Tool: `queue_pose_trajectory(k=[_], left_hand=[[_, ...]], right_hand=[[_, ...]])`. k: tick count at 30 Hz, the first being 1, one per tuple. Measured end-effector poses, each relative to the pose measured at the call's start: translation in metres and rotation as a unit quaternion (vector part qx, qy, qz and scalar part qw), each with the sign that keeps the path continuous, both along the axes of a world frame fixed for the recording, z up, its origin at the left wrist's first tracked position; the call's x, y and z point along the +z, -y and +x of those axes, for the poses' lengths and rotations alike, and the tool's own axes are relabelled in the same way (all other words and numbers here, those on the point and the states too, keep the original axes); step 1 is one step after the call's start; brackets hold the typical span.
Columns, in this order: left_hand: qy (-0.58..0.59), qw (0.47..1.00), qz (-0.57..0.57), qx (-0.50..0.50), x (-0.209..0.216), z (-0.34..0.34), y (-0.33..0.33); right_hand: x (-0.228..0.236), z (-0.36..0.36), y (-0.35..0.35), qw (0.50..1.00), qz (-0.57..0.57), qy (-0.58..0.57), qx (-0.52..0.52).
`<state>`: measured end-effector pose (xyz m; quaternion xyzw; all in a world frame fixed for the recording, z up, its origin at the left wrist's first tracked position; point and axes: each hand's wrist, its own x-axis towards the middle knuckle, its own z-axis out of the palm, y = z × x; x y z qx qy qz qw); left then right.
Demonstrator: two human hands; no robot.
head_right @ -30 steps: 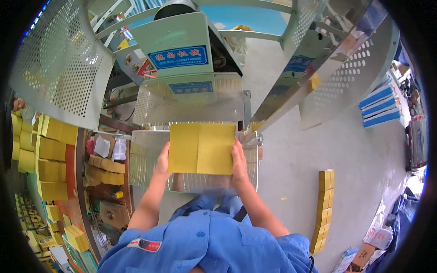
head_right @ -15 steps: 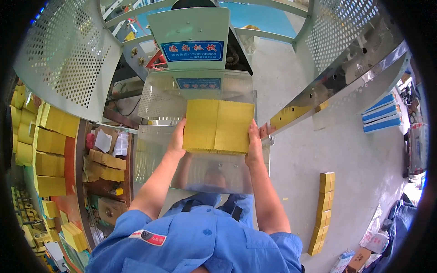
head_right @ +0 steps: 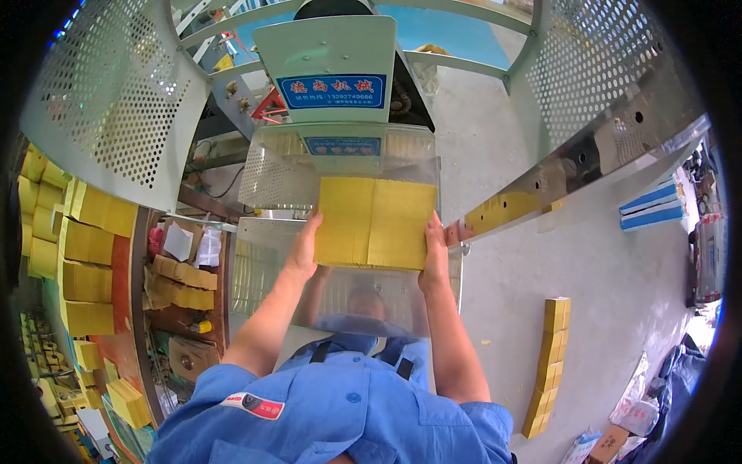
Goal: Bundle stacks of yellow paper using a strapping machine.
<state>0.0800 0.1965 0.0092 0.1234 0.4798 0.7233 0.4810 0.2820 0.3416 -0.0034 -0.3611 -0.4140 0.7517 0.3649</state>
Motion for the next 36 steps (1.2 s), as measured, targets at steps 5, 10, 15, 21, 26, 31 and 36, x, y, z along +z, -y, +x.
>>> queue_pose_trajectory(k=[5,10,15,21,26,31,36], left_hand=[[-0.018,1.000,0.009,0.003,0.009,0.008,-0.007],[-0.028,1.000,-0.010,0.007,-0.001,0.003,-0.008],[-0.023,0.999,0.014,0.026,-0.009,0.007,-0.013],[-0.033,0.998,0.001,0.044,-0.008,0.013,-0.016],[-0.019,0.998,0.000,0.052,-0.019,0.011,-0.018],[-0.072,0.996,-0.020,0.050,-0.023,0.016,-0.028],[-0.043,0.998,-0.032,0.036,-0.021,0.013,-0.027]], right_hand=[[-0.020,0.006,-0.008,1.000,-0.006,0.002,0.001],[-0.019,0.009,-0.011,0.997,0.015,0.025,0.069],[-0.037,0.023,-0.022,0.980,0.105,0.101,0.134],[-0.021,0.016,-0.019,0.989,0.024,0.032,0.140],[-0.009,0.005,-0.014,0.994,0.004,0.058,0.094],[-0.015,0.001,-0.024,0.998,0.023,0.040,0.052],[0.007,-0.006,-0.016,0.999,-0.052,0.003,0.012]])
